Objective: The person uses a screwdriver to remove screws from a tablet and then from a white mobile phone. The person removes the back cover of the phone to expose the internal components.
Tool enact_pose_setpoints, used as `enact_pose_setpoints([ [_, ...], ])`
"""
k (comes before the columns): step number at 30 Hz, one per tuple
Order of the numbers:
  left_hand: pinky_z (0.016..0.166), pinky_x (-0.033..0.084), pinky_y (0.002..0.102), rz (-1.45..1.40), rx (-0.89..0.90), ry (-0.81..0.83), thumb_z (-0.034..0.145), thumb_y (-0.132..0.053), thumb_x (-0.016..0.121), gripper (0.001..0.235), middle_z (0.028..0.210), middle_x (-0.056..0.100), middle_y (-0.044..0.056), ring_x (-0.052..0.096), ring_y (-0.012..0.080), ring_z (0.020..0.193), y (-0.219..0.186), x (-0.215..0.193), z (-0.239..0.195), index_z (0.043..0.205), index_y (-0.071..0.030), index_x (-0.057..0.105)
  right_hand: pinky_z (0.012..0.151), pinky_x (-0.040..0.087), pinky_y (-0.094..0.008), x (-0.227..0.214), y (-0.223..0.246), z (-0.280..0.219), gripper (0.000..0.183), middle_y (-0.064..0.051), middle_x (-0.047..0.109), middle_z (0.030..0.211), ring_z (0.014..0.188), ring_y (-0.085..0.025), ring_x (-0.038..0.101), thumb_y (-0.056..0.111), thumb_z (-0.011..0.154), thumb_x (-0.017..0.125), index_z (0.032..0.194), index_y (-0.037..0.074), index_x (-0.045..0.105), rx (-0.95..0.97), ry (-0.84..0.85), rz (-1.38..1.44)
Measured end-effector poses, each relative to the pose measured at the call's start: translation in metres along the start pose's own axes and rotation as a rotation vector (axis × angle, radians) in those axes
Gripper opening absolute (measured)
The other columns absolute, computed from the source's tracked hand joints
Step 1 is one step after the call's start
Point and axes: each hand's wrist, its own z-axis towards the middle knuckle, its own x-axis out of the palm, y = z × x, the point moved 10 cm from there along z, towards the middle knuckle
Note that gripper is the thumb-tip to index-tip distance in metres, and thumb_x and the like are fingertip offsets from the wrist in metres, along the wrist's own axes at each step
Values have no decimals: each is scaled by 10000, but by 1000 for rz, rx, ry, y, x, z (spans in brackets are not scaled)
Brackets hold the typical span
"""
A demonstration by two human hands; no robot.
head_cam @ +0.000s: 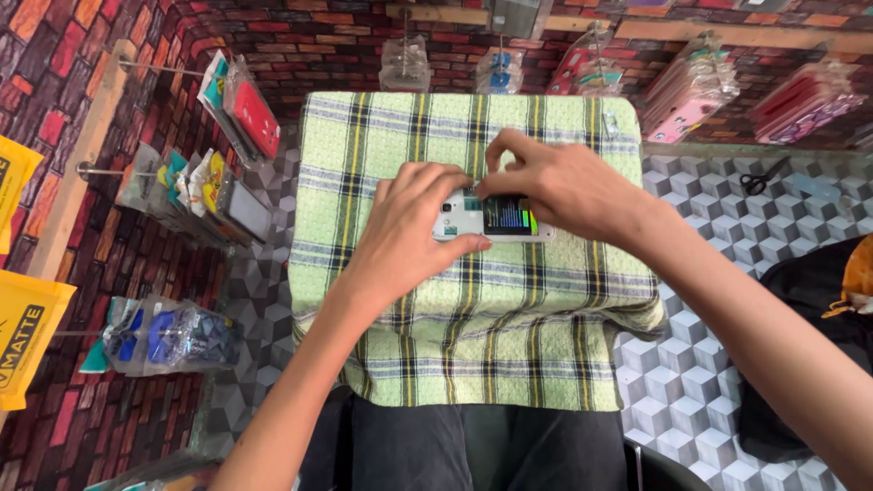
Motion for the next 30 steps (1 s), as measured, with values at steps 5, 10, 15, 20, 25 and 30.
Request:
enact_pose_setpoints([
  [5, 1037, 393, 436, 13, -7, -5, 720, -493, 869, 752, 1301, 626, 71, 515, 260, 1261, -6, 3, 1, 1251, -8, 647, 604, 591, -387, -2, 1, -10, 199, -90, 666, 1198, 847, -262, 744, 84, 821, 736, 1007, 149, 760, 26, 10, 34],
  [10, 1035, 399, 438, 3, 6, -17, 737, -500, 861, 738, 1313, 631, 73, 521, 261, 1269, -6, -3, -1, 1247, -9, 653, 573, 599, -363, 5, 8, 0, 218, -95, 657, 1200, 960, -257, 750, 45, 810, 709, 1013, 121, 734, -30, 51, -72],
  [15, 1041, 399, 440, 18, 19, -37, 736, -514, 861, 734, 1315, 638, 82, 524, 266, 1280, -7, -2, -1, 1238, -16, 663, 509, 597, -309, 7, 12, 5, 127, -106, 656, 1185, 950, -253, 726, 69, 886, 700, 1001, 114, 730, -77, 83, -145],
  [20, 1041, 399, 441, 19, -5, -26, 703, -498, 872, 755, 1317, 644, 68, 525, 252, 1276, -6, 3, 0, 1257, -29, 667, 570, 615, -321, 0, 23, 4, 128, -64, 669, 1156, 1030, -225, 696, 84, 851, 706, 978, 98, 692, -125, 95, -226],
  [25, 1053, 397, 443, 2, -31, -14, 692, -515, 868, 767, 1336, 635, 73, 518, 254, 1282, 0, 3, 0, 1252, -32, 664, 580, 617, -324, -9, 33, 3, 230, -74, 653, 1030, 993, -229, 682, 46, 858, 694, 1085, 71, 669, -98, 111, -251],
  [30, 1064, 394, 450, 8, -6, -32, 695, -534, 867, 781, 1335, 638, 68, 511, 262, 1303, -2, 2, -1, 1267, -42, 665, 495, 592, -305, -19, 32, -9, 417, -129, 648, 1086, 947, -251, 691, -46, 793, 652, 1205, 16, 652, -37, 149, -266],
])
